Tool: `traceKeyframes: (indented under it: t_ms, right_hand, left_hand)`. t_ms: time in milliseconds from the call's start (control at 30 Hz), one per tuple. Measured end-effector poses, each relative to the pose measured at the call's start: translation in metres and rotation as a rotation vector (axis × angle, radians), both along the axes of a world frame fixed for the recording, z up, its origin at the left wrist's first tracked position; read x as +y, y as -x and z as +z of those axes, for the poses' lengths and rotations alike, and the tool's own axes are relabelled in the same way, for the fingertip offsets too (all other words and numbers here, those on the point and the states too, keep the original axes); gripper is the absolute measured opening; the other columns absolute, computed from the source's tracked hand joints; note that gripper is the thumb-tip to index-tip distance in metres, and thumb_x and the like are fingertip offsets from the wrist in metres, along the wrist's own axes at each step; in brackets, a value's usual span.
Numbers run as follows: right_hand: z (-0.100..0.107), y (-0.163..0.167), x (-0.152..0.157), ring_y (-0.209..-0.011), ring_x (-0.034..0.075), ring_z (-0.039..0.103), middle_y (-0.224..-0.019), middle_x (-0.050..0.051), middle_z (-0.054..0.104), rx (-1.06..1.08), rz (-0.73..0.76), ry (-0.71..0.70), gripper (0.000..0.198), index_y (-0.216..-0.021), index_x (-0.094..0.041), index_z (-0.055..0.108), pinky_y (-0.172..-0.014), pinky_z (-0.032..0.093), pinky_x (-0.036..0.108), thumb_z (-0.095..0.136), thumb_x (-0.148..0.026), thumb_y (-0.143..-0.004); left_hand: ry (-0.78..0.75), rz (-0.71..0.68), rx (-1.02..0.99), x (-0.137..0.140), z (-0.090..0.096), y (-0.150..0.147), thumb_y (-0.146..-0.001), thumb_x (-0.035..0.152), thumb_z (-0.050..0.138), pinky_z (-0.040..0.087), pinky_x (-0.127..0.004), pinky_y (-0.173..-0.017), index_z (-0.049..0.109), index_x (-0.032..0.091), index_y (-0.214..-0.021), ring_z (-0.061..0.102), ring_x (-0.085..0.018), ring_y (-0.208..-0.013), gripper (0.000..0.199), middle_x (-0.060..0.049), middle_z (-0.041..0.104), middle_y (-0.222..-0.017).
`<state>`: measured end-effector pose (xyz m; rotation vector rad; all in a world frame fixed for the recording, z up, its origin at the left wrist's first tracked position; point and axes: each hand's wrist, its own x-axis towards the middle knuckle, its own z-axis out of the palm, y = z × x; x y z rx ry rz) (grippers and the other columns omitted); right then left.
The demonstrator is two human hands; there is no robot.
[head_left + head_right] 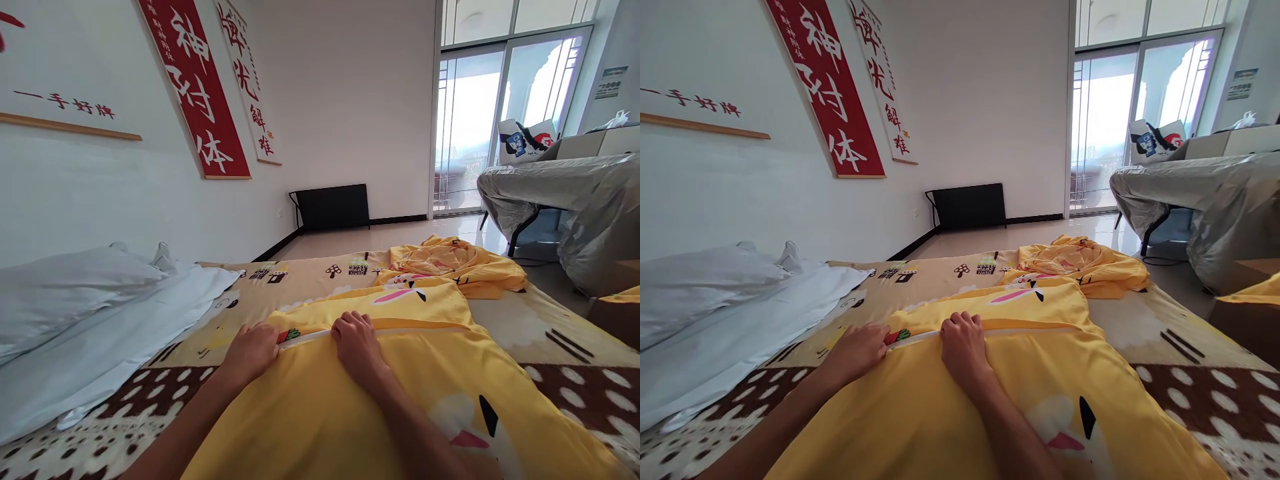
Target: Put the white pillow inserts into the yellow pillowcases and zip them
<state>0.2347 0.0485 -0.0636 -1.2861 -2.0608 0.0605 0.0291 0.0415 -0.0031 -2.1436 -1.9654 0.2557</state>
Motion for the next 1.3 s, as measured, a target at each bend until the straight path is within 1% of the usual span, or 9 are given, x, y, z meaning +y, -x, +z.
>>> traceKeyframes:
  t_ms: [133, 300, 467, 567, 700, 833, 967, 1133, 1300]
  right_hand:
    - [0.000, 0.000, 0.001, -0.090, 0.017, 0.054, -0.092, 0.003, 0.066, 0.003, 0.004, 0.013, 0.020, -0.083, -0.019, 0.064, -0.077, 0.030, 0.032, 0.046, -0.019, -0.092]
    - [-0.002, 0.002, 0.001, -0.090, 0.017, 0.054, -0.091, 0.003, 0.066, -0.018, 0.025, 0.000, 0.020, -0.081, -0.019, 0.065, -0.078, 0.031, 0.032, 0.047, -0.019, -0.091]
    - [-0.001, 0.001, 0.001, -0.090, 0.017, 0.052, -0.090, 0.004, 0.064, -0.010, 0.030, -0.016, 0.022, -0.080, -0.019, 0.064, -0.079, 0.032, 0.032, 0.046, -0.020, -0.092]
    - [0.003, -0.003, 0.000, -0.100, 0.020, 0.050, -0.103, 0.006, 0.062, 0.034, -0.024, -0.063, 0.017, -0.097, -0.021, 0.064, -0.086, 0.031, 0.034, 0.049, -0.018, -0.088]
    - [0.002, -0.010, 0.000, -0.112, 0.025, 0.046, -0.120, 0.011, 0.057, 0.052, -0.119, -0.019, 0.040, -0.125, -0.019, 0.051, -0.094, 0.026, 0.042, 0.050, -0.017, -0.085]
    - [-0.005, -0.012, 0.004, -0.104, 0.024, 0.052, -0.105, 0.010, 0.062, -0.015, -0.117, 0.091, 0.020, -0.100, -0.017, 0.062, -0.093, 0.028, 0.041, 0.046, -0.021, -0.088]
    - [-0.012, -0.008, 0.005, -0.099, 0.019, 0.053, -0.099, 0.007, 0.063, 0.000, -0.150, 0.031, 0.015, -0.091, -0.018, 0.062, -0.091, 0.030, 0.035, 0.048, -0.020, -0.088]
    - [-0.011, -0.015, -0.003, -0.095, 0.017, 0.053, -0.096, 0.005, 0.064, -0.074, -0.131, -0.024, 0.012, -0.088, -0.019, 0.061, -0.085, 0.033, 0.030, 0.049, -0.019, -0.088]
    - [-0.010, -0.079, -0.006, -0.089, 0.018, 0.055, -0.091, 0.006, 0.065, -0.143, -0.184, 0.003, 0.013, -0.082, -0.018, 0.061, -0.079, 0.035, 0.028, 0.049, -0.018, -0.087]
  left_hand:
    - [-0.015, 0.007, 0.045, 0.000, -0.004, -0.001, -0.080, 0.012, 0.041, 0.035, -0.046, -0.090, 0.066, 0.013, -0.089, 0.052, -0.031, -0.112, 0.026, -0.016, 0.062, -0.108]
    - [-0.042, 0.107, 0.011, 0.006, -0.001, 0.007, -0.079, 0.013, 0.041, 0.034, -0.051, -0.090, 0.069, 0.016, -0.091, 0.051, -0.033, -0.111, 0.031, -0.016, 0.063, -0.104]
    - [-0.041, 0.112, -0.065, 0.009, -0.006, 0.010, -0.079, 0.014, 0.037, 0.034, -0.052, -0.090, 0.069, 0.019, -0.090, 0.055, -0.033, -0.106, 0.035, -0.015, 0.064, -0.104]
    - [0.030, 0.103, -0.156, 0.010, -0.012, 0.015, -0.076, 0.015, 0.040, 0.040, -0.045, -0.084, 0.067, 0.021, -0.085, 0.061, -0.030, -0.097, 0.029, -0.011, 0.068, -0.099]
    - [0.100, 0.070, -0.279, 0.013, -0.024, 0.023, -0.080, 0.027, 0.040, 0.043, -0.035, -0.072, 0.065, 0.023, -0.086, 0.064, -0.028, -0.091, 0.026, -0.008, 0.071, -0.095]
    - [0.119, -0.030, -0.383, 0.020, -0.038, 0.032, -0.086, 0.042, 0.031, 0.046, -0.030, -0.074, 0.064, 0.020, -0.099, 0.064, -0.025, -0.097, 0.042, -0.008, 0.070, -0.106]
    - [0.113, -0.101, -0.467, 0.021, -0.046, 0.039, -0.088, 0.045, 0.028, 0.046, -0.025, -0.082, 0.064, 0.021, -0.113, 0.063, -0.021, -0.104, 0.050, -0.004, 0.068, -0.116]
    - [-0.066, -0.020, -0.309, 0.008, -0.027, 0.041, -0.085, 0.038, 0.033, 0.045, -0.034, -0.078, 0.069, 0.019, -0.087, 0.062, -0.027, -0.095, 0.041, -0.011, 0.069, -0.098]
    - [-0.316, -0.082, -0.137, -0.009, 0.010, 0.046, -0.085, 0.032, 0.033, 0.040, -0.040, -0.081, 0.062, 0.017, -0.071, 0.058, -0.026, -0.093, 0.036, -0.011, 0.063, -0.091]
